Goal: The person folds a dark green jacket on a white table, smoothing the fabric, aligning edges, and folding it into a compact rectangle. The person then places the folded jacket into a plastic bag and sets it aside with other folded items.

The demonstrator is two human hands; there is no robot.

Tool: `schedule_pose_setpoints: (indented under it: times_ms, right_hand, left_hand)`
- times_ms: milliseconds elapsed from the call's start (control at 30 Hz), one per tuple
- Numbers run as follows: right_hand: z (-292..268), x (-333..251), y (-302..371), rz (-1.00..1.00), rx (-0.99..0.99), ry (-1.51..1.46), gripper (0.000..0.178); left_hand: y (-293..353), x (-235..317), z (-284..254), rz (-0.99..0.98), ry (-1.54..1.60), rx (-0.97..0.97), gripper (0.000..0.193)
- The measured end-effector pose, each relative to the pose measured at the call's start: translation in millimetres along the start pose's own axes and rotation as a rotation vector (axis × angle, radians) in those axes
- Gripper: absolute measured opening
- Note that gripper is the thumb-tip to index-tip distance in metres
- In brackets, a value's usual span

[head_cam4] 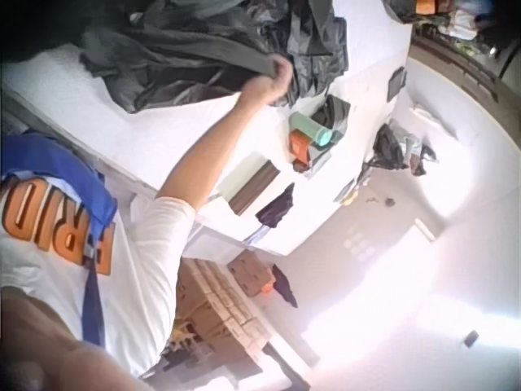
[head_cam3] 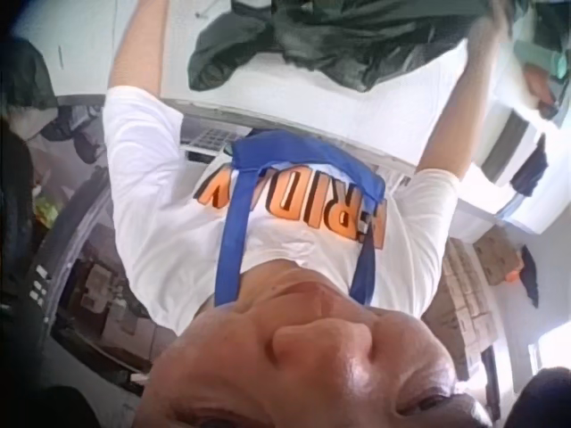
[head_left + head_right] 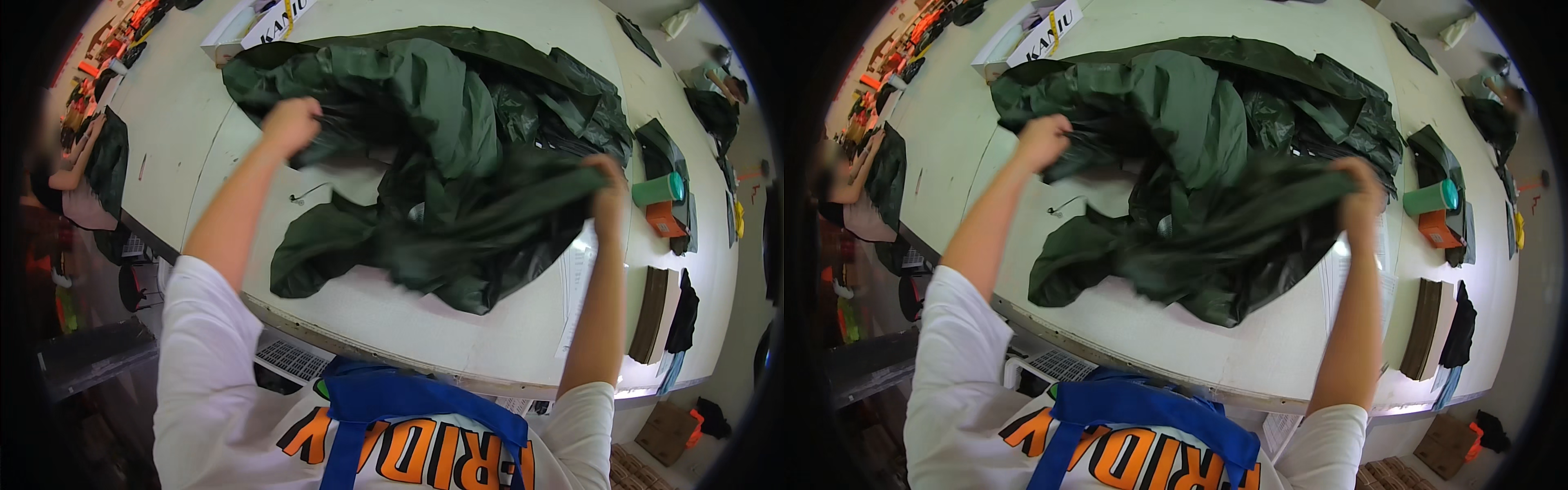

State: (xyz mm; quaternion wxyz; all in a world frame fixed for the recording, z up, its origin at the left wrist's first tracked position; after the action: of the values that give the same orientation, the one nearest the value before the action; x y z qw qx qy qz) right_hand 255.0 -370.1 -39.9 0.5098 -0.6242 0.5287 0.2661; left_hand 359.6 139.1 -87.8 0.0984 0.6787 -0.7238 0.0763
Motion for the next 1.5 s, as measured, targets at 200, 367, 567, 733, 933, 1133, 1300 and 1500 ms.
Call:
schedule_pose_setpoints:
  times_ms: [200,367,567,733,933,1133,1300,1500]
  right_hand:
    - [-192.6,105.7,44.0,0.901,0.544,0.192,0.035]
    - [-23.4,-4.3,120.3,0.142,0.376,0.59,0.059]
    - [162.7,-12.4,219.0,-0.076,-0.585,0.84,0.065]
    - [131.0,24.2,186.8,0.023,-0.645,0.918,0.067]
    - [146.6,-78.5,219.7,0.124,-0.297,0.292,0.086]
    - [214.1,-57.5,315.4,1.252,0.084,-0.822,0.046]
    - [147.1,-115.6,309.3,1.034,0.411,-1.37,0.054]
    - [154.6,-149.6,325.7,0.675,0.369,-2.01,0.046]
  left_hand:
    - [29.1,-136.9,-78.5,-0.282,-0.628,-0.191,0.028]
    - [178.4,-97.5,23.4,0.203,0.147,-0.044,0.075]
    - [284.9,-17.0,97.6,-0.031,0.283,-0.448,0.067]
    - [314.6,13.6,91.0,-0.486,1.419,-0.97,0.056]
    - [336.7,43.6,51.0,-0.505,1.831,-0.939,0.067]
    - [344.9,43.3,43.9,-0.481,1.724,-0.973,0.062]
    - [329.7,5.9,31.0,-0.307,2.008,-0.648,0.042]
    - [437.5,78.5,75.3,-0.019,1.243,-1.311,0.027]
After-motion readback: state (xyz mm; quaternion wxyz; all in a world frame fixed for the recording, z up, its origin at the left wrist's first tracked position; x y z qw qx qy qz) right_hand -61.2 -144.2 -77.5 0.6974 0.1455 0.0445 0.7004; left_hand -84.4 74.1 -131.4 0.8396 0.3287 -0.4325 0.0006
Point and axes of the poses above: each hand's wrist, its own y-axis away from the middle knuckle, its own z-axis out of the palm, x = y × z, the point moved 3 cm from there along -y, towards the middle knuckle, and after that the axes turned 5 degrees about -y, right-handed, at the moved point
